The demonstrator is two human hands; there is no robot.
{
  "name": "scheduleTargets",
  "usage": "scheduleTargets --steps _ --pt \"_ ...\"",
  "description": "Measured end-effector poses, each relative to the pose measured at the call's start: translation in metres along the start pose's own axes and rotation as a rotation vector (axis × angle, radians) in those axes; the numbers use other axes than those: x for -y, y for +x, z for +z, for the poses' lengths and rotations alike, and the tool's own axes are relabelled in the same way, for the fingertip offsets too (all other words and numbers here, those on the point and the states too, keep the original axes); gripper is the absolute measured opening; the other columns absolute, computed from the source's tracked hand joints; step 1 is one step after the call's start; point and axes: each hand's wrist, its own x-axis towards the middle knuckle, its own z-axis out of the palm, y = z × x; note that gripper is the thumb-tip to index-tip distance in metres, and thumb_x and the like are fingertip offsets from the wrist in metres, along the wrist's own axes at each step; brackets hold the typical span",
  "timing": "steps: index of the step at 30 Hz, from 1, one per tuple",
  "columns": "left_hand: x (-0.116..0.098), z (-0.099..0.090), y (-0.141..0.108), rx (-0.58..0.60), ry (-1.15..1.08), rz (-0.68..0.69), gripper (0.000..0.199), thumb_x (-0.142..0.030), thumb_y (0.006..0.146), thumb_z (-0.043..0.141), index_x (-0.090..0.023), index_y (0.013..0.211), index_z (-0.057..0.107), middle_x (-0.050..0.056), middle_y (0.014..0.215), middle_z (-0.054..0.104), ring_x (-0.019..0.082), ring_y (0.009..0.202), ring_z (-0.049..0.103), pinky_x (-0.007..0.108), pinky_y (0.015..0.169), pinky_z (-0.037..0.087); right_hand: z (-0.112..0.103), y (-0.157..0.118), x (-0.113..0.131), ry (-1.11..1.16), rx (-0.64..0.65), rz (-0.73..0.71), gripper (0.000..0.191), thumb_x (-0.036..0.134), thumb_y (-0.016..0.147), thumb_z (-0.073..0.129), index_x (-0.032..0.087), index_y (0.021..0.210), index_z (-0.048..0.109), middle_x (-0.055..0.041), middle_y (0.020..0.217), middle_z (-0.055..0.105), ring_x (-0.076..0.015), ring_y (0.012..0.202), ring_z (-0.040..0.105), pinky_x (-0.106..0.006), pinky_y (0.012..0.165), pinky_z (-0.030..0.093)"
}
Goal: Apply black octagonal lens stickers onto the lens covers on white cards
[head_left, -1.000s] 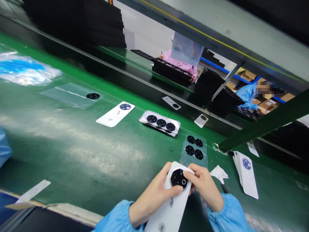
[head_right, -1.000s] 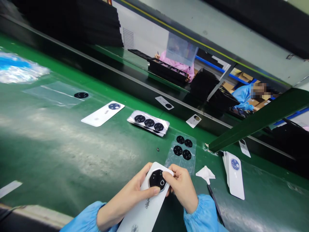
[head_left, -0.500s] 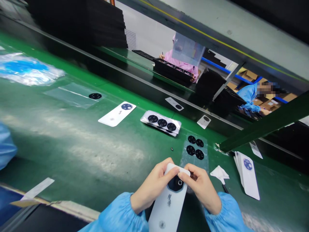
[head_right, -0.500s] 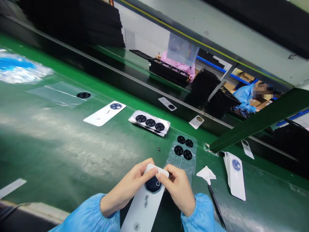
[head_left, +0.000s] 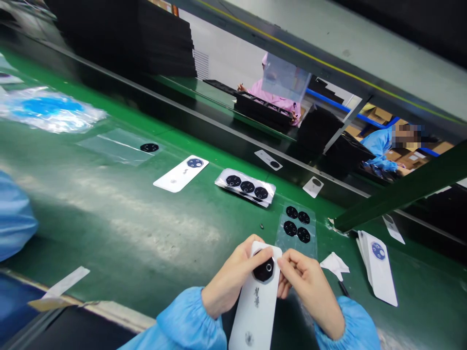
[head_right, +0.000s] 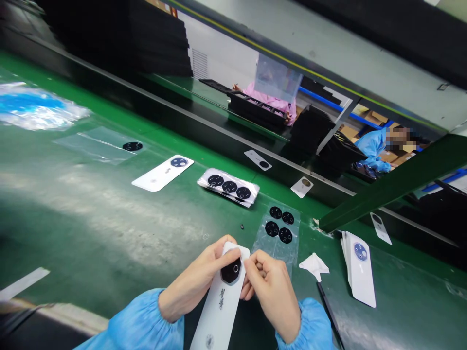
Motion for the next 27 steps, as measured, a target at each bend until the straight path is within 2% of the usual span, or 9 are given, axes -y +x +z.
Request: scheduleTargets --steps 7,15,20,23,27 --pt "-0.002 0.0 0.001 0.003 -0.054 -0.045 0.048 -0.046 0.067 0.076 -0.018 0.068 0.037 -0.006 0.056 0.045 0.007 0.052 0.041 0.019 0.048 0.029 0.001 0.002 -0.002 0.017 -0.003 -0.008 0.039 0.052 0.087 0.053 0.017 0.07 0.051 -0.0005 0.052 0.062 -0.0132 0.048 0.062 -0.022 0.047 0.05" --pt "-0.002 -0.001 0.003 -0.001 -0.084 -0.085 0.043 -0.042 0.07 0.074 -0.018 0.068 0.038 -0.006 0.057 0.047 0.007 0.053 0.043 0.019 0.05 0.033 0.001 0.002 -0.003 0.076 -0.004 0.019 0.04 0.054 0.084 0.056 0.017 0.069 0.051 -0.0001 0.051 0.062 -0.0115 0.045 0.06 -0.02 0.045 0.049" --pt "-0.001 -0.003 0.003 0.029 -0.079 -0.093 0.043 -0.047 0.072 0.072 -0.018 0.069 0.04 -0.005 0.059 0.048 0.008 0.053 0.044 0.02 0.051 0.034 0.001 0.005 0.0 0.119 -0.01 0.044 0.043 0.057 0.081 0.058 0.016 0.068 0.052 -0.0009 0.05 0.063 -0.0118 0.043 0.06 -0.02 0.042 0.048" --pt "-0.006 -0.006 -0.002 0.062 -0.065 -0.088 0.04 -0.051 0.076 0.067 -0.016 0.078 0.048 -0.002 0.066 0.055 0.01 0.059 0.051 0.022 0.056 0.039 -0.003 0.008 0.0 0.133 -0.042 0.066 0.045 0.059 0.078 0.059 0.017 0.066 0.05 -0.0009 0.049 0.062 -0.0112 0.042 0.059 -0.02 0.042 0.048" --pt "-0.011 -0.011 -0.008 0.15 0.028 -0.112 0.045 -0.038 0.071 0.075 -0.014 0.104 0.056 0.006 0.089 0.065 0.014 0.072 0.058 0.024 0.064 0.044 -0.008 0.013 -0.006 0.161 -0.079 0.092 0.047 0.062 0.075 0.06 0.017 0.067 0.051 0.001 0.051 0.059 -0.0103 0.044 0.057 -0.02 0.043 0.048"
